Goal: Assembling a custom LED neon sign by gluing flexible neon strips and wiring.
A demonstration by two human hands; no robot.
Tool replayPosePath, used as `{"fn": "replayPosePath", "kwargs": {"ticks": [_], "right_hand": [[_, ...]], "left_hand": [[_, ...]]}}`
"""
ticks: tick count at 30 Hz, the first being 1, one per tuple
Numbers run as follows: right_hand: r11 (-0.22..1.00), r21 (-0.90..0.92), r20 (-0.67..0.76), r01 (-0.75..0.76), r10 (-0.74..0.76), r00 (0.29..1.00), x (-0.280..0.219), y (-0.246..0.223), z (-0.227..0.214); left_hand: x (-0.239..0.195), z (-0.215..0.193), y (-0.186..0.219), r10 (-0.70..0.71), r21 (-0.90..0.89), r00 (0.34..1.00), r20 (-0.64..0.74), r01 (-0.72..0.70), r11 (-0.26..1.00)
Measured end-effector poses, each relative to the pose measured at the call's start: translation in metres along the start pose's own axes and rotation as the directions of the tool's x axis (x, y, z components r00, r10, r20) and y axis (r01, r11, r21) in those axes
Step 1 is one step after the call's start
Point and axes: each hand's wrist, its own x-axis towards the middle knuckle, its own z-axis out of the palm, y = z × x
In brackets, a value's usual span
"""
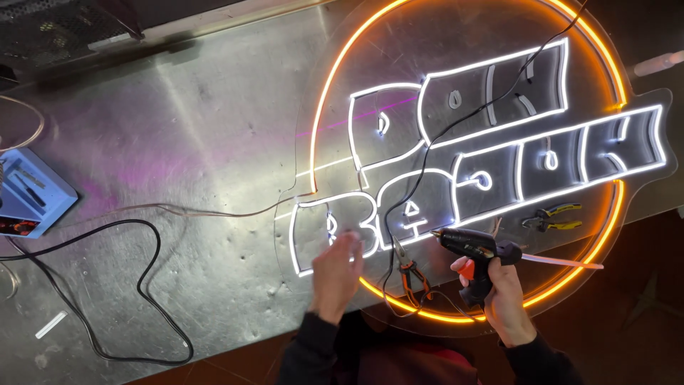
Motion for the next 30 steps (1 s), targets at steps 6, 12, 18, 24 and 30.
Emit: {"fn": "replayPosePath", "kwargs": {"ticks": [6, 12, 18, 24, 30], "right_hand": [[1.000, 0.003, -0.021, -0.018, 0.018, 1.000, 0.010, 0.003, 0.000], [0.993, -0.083, -0.043, 0.084, -0.088, 0.995, 0.000, 0.005, 0.010], [0.971, -0.180, -0.254, 0.157, -0.200, 0.946, -0.015, 0.010, 0.066], [0.981, -0.122, -0.493, 0.153, -0.194, 0.848, -0.038, 0.028, 0.131], [0.980, -0.197, -0.642, 0.015, -0.141, 0.753, -0.036, 0.068, 0.166]], "left_hand": [[0.060, 0.058, 0.032, 0.258, 0.122, 0.966, 0.026, -0.259, 0.958], [0.070, 0.068, 0.032, 0.287, 0.130, 0.956, 0.058, -0.292, 0.948], [0.076, 0.063, 0.015, 0.330, -0.075, 0.941, 0.075, -0.325, 0.943], [0.100, 0.018, -0.012, 0.399, -0.104, 0.917, 0.023, -0.395, 0.913], [0.144, -0.013, -0.011, 0.511, 0.077, 0.854, 0.095, -0.518, 0.852]]}}
